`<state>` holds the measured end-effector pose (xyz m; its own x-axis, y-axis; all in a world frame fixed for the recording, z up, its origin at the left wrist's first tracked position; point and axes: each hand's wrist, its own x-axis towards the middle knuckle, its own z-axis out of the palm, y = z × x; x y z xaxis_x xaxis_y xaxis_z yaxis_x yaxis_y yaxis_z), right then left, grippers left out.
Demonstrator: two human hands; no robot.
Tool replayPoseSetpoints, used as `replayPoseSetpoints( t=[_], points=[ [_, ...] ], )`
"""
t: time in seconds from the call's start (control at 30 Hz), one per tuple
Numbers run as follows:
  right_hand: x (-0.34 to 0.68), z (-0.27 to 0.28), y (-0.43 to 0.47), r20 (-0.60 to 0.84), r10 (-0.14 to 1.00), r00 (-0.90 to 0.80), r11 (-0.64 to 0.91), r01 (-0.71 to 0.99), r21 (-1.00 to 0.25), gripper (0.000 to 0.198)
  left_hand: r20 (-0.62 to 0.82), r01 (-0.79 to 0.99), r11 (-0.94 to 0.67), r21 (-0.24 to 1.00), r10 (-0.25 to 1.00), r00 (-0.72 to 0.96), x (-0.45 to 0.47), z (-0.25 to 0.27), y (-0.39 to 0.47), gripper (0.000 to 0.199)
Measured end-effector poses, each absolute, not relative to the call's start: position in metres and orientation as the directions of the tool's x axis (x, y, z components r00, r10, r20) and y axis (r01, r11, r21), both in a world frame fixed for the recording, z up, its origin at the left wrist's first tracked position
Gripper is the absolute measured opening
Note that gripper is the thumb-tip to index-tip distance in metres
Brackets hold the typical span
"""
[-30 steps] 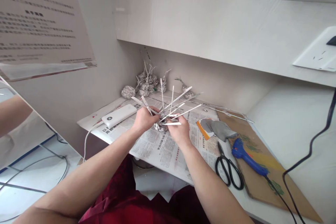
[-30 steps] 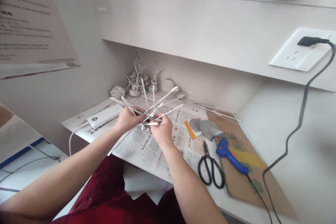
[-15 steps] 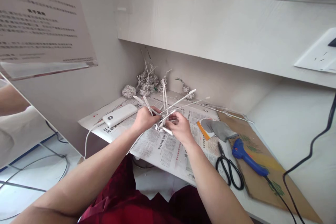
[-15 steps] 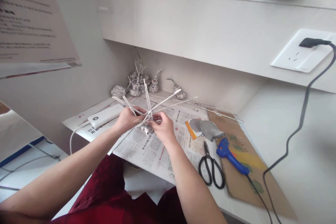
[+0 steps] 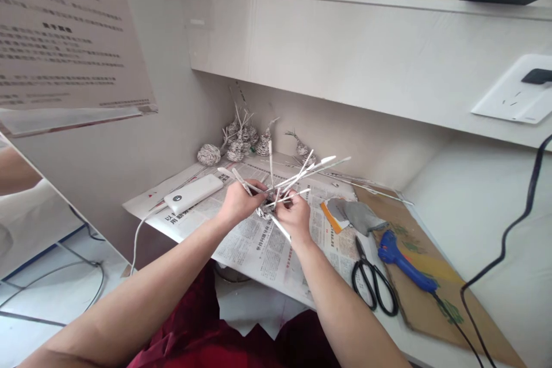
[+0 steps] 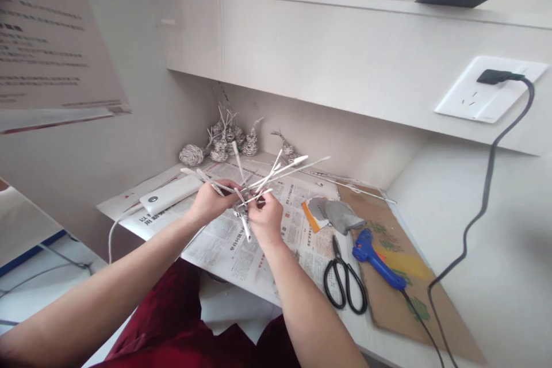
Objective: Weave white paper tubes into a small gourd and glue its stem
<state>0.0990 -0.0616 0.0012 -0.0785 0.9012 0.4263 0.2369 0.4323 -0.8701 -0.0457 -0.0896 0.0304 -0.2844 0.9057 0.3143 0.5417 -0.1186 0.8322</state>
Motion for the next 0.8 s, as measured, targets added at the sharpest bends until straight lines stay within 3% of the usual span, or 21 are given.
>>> replayPoseSetpoints(
  t=[0.2,0.37,0.53,0.8],
  points=[
    [0.099,-0.005,-0.060,0.562,0.816,-0.132,0.572,0.320,-0.755,0.015,0.334,0.540,-0.127,0.832,0.892,-0.304,-0.041,0.022,-0.088,0.006],
    [0.096,-0.009,-0.056,0.470,0.880,-0.069,0.471,0.255,-0.844,0.018,0.331,0.599,-0.078,0.797,0.886,-0.325,-0.040,0.031,-0.093,0.011],
    [0.098,-0.007,-0.056,0.461,0.885,-0.066,0.460,0.272,-0.845,0.022,0.299,0.577,-0.059,0.814,0.895,-0.331,-0.039,0.032,-0.094,0.013],
    [0.099,-0.009,-0.050,0.404,0.914,0.040,0.373,0.309,-0.875,0.032,0.238,0.368,-0.075,0.927,0.876,-0.419,-0.027,0.011,-0.080,0.019]
  ],
)
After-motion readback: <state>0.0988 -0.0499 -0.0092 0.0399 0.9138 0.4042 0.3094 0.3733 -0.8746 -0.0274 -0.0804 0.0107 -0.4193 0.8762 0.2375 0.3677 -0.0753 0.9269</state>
